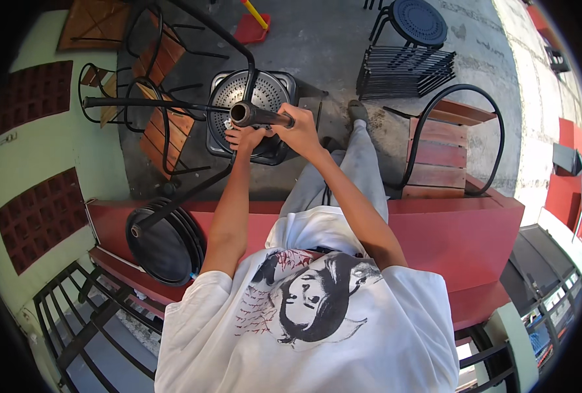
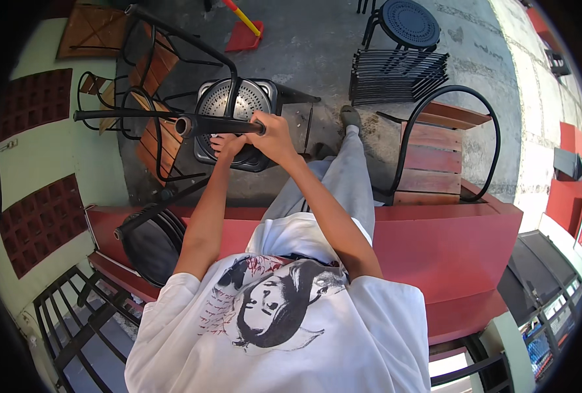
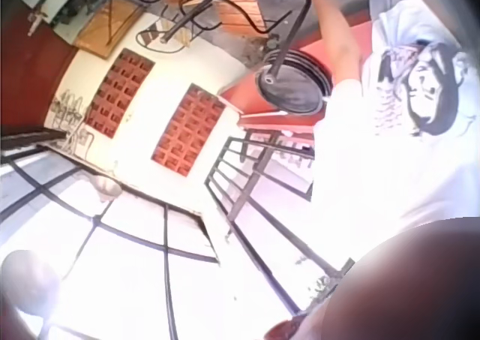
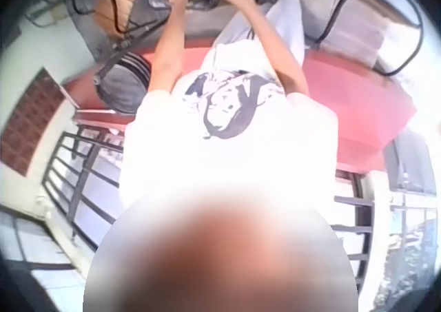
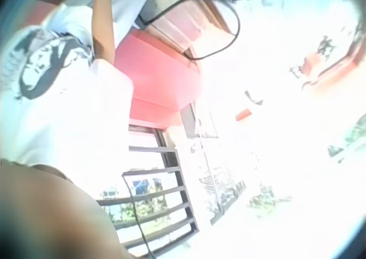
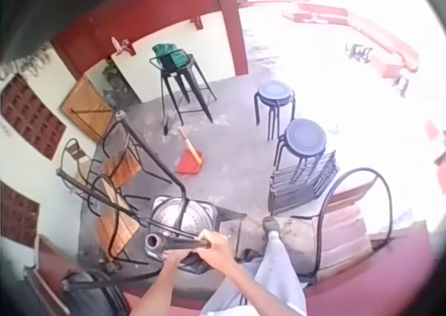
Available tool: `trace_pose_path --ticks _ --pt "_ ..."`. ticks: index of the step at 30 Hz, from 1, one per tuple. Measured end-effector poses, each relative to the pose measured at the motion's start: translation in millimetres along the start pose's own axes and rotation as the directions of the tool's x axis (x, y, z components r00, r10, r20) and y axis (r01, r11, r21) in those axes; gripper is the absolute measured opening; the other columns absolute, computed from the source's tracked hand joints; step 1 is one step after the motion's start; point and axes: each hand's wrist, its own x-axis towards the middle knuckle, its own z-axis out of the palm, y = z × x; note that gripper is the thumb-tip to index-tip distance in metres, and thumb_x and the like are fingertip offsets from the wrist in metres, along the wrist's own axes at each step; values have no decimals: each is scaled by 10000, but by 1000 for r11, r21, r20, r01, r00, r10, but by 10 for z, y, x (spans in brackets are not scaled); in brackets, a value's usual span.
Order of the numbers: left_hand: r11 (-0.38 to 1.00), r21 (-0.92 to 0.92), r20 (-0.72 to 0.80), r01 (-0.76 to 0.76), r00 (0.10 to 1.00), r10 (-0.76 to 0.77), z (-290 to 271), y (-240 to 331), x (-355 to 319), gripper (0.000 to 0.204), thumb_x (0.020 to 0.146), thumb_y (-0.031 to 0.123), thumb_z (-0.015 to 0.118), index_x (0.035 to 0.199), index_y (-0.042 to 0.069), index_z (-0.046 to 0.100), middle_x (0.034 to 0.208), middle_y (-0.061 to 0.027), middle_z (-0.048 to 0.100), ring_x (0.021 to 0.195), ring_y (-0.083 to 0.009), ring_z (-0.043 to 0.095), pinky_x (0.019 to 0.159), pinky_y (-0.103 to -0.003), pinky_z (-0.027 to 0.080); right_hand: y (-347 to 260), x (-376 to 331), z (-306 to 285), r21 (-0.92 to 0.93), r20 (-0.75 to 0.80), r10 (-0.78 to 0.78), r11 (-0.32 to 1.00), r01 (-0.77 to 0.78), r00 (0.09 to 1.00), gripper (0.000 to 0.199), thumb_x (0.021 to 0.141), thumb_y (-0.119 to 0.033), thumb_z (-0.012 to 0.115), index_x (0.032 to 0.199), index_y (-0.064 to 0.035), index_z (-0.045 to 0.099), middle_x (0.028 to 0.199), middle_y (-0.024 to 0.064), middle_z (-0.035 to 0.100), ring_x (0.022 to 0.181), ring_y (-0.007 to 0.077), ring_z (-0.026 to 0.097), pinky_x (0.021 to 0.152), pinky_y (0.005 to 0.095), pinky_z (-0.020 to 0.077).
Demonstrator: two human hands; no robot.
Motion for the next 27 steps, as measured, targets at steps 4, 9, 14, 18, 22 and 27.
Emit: trace_pose_path --ticks 4,9,14,18,22,27 --pt "992 116 55 52 997 -59 -143 37 -92 1574 492 538 929 1555 -18 -89 1603 -342 -97 1503 -487 -87 1191 -596 23 236 -119 44 92 12 160 983 -161 987 210 715 -49 743 811 -1 562 679 137 598 598 271 594 578 343 448" --pt "992 123 28 35 999 -39 -35 -61 70 1635 437 597 941 1566 11 -86 1616 -312 -66 1511 -452 -44 1199 -575 74 595 -225 103 38 -74 110 993 -108 991 225 764 -62 759 820 8 553 796 147 590 668 272 590 609 342 452" --pt "883 419 -331 -212 870 365 273 -595 578 1032 665 593 830 1382 -19 410 1335 -312 481 1067 -401 631 867 -564 511 770 -321 253 -33 -237 170 983 -183 957 290 810 -183 806 893 -6 591 838 161 610 720 333 601 660 375 477" --pt "895 445 -548 0 791 272 348 -459 428 1123 598 579 841 1377 -92 390 1155 -305 582 1103 -489 613 1050 -514 454 746 -510 368 -65 -203 408 901 -428 890 341 832 -212 780 1039 -10 600 964 193 656 905 422 628 780 438 505" --pt "978 203 -186 54 982 -15 58 -22 -89 1305 558 490 923 1488 -28 168 1447 -327 214 1370 -447 260 1137 -551 254 807 -583 323 -41 -84 565 821 -569 821 552 810 -268 800 1145 13 464 1011 247 641 955 422 648 845 437 514" --pt "981 52 103 188 976 -193 -230 166 -211 1641 436 465 991 1542 30 -140 1589 -333 -148 1498 -455 -134 1195 -574 -13 969 -530 126 139 121 714 675 -724 689 735 723 -238 885 1165 -30 336 1006 140 654 911 271 666 808 381 530"
